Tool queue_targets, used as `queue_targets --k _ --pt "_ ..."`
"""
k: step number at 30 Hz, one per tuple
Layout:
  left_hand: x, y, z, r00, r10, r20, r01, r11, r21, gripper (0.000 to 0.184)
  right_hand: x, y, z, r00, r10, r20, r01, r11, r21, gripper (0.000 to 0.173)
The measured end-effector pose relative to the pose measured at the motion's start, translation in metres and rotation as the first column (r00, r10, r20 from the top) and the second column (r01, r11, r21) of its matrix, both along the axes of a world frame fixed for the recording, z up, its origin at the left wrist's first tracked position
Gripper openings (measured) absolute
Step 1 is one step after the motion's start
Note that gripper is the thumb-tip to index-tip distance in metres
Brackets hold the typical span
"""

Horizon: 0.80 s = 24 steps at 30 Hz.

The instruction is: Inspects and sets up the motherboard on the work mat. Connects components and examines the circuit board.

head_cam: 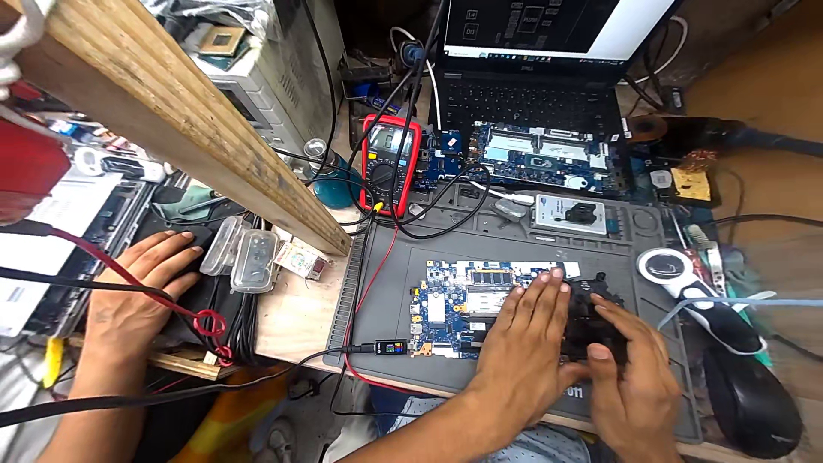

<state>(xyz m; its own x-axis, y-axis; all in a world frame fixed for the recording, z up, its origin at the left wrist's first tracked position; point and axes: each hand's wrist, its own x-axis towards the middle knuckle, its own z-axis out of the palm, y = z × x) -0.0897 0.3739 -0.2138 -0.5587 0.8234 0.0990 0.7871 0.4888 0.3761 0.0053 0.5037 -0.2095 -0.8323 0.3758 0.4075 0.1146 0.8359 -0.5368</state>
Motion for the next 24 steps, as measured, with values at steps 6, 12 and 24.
queue_targets --k 6,12,24 --pt "0.001 -0.002 -0.008 0.999 0.04 -0.017 -0.038 0.993 0.111 0.093 0.006 0.003 0.007 0.972 -0.235 0.027 0.233 0.972 0.038 0.048" --pt "-0.002 -0.004 -0.008 0.997 0.022 -0.068 -0.02 0.999 0.033 0.097 0.017 0.027 0.016 0.949 -0.31 0.063 0.308 0.95 0.044 0.044" --pt "0.001 -0.016 -0.005 0.986 0.161 -0.041 -0.161 0.987 -0.015 0.102 0.016 0.029 0.001 0.97 -0.199 0.138 0.19 0.979 0.075 0.052"
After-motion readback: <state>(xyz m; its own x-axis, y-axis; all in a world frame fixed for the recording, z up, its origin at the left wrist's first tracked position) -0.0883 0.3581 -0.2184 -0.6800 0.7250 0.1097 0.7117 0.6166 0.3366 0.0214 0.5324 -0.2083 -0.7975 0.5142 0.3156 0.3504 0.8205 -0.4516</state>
